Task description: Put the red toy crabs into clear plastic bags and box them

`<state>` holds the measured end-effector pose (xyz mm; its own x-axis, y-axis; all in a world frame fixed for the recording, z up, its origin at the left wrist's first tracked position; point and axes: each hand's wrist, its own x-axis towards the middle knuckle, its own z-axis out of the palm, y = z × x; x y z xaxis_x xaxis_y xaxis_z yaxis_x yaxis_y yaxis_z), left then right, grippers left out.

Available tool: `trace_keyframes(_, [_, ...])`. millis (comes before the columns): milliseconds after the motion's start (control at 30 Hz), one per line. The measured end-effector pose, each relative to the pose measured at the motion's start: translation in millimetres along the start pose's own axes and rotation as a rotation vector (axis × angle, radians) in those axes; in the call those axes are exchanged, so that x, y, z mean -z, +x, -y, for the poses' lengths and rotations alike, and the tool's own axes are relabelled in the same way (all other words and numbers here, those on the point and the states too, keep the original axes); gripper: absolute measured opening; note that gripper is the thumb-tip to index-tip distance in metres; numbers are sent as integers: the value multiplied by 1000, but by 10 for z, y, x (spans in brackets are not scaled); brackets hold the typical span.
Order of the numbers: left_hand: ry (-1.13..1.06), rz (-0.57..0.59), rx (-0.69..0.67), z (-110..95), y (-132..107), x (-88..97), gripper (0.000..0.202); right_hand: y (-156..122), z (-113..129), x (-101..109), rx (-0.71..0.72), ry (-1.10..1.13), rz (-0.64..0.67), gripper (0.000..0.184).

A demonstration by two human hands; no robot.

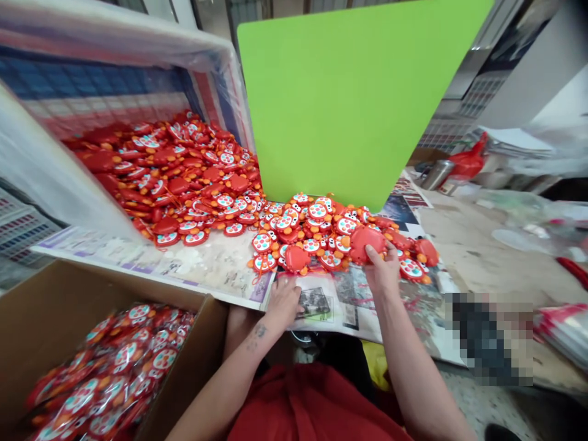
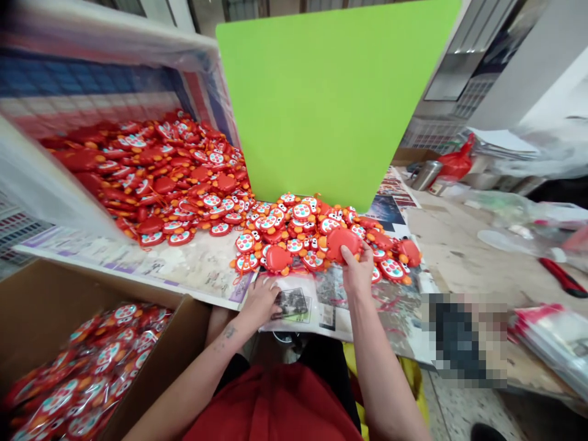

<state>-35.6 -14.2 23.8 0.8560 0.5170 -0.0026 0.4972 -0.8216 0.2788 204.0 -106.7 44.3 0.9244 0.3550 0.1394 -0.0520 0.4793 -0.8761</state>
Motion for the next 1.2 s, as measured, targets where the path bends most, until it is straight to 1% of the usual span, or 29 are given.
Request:
trace_keyframes(67, [-73, 3, -153, -16, 129, 0, 29, -61, 65, 48, -54, 21, 89, 69])
trace_keyframes(100, [-116, 4, -207, -34, 195, -21, 32, -91, 82, 60, -75, 10, 133, 70])
trace_keyframes(133, [-147, 1, -227, -58, 259, -54, 32, -120, 87, 64, -95, -3, 168, 68])
trace_keyframes(167, [-158, -4, -209, -86, 319, -98, 29, -145, 84, 64, -112, -14, 188, 65])
trace_keyframes(233, [-119, -33, -97, -145, 422, -198, 23, -182, 56, 54, -136, -33, 203, 57])
trace_keyframes(300, [-51, -61, 15, -187, 490, -285, 24, -201, 13, 44, -147, -66, 212, 52])
trace_keyframes(367, [4, -67, 60, -205, 523, -342, 25, -206, -39, 41, -152, -125, 230, 51])
trace_keyframes(500, [92, -94, 34, -190, 511, -387, 21, -213, -161, 59, -127, -237, 276, 51])
trace_keyframes(600, [93, -124, -3, -168, 481, -400, 22, -229, -242, 67, -92, -289, 270, 48])
trace_keyframes(767, [98, -92, -37, -145, 494, -401, 21, -237, -298, 66, -69, -286, 248, 47])
trace_keyframes(867, [120, -104, -46, -140, 509, -411, 20, -216, -302, 96, -56, -273, 244, 48])
trace_keyframes(933, [104, -142, -97, -134, 496, -429, 19, -205, -301, 124, -58, -291, 248, 48])
trace_keyframes(1033, [43, -229, -173, -114, 451, -468, 22, -213, -307, 140, -44, -365, 264, 45])
trace_keyframes(1133, [-9, -317, -214, -90, 417, -504, 22, -249, -343, 110, -14, -385, 288, 41])
trace_keyframes(1200, [-18, -338, -269, -77, 411, -520, 21, -275, -389, 79, 11, -365, 276, 41])
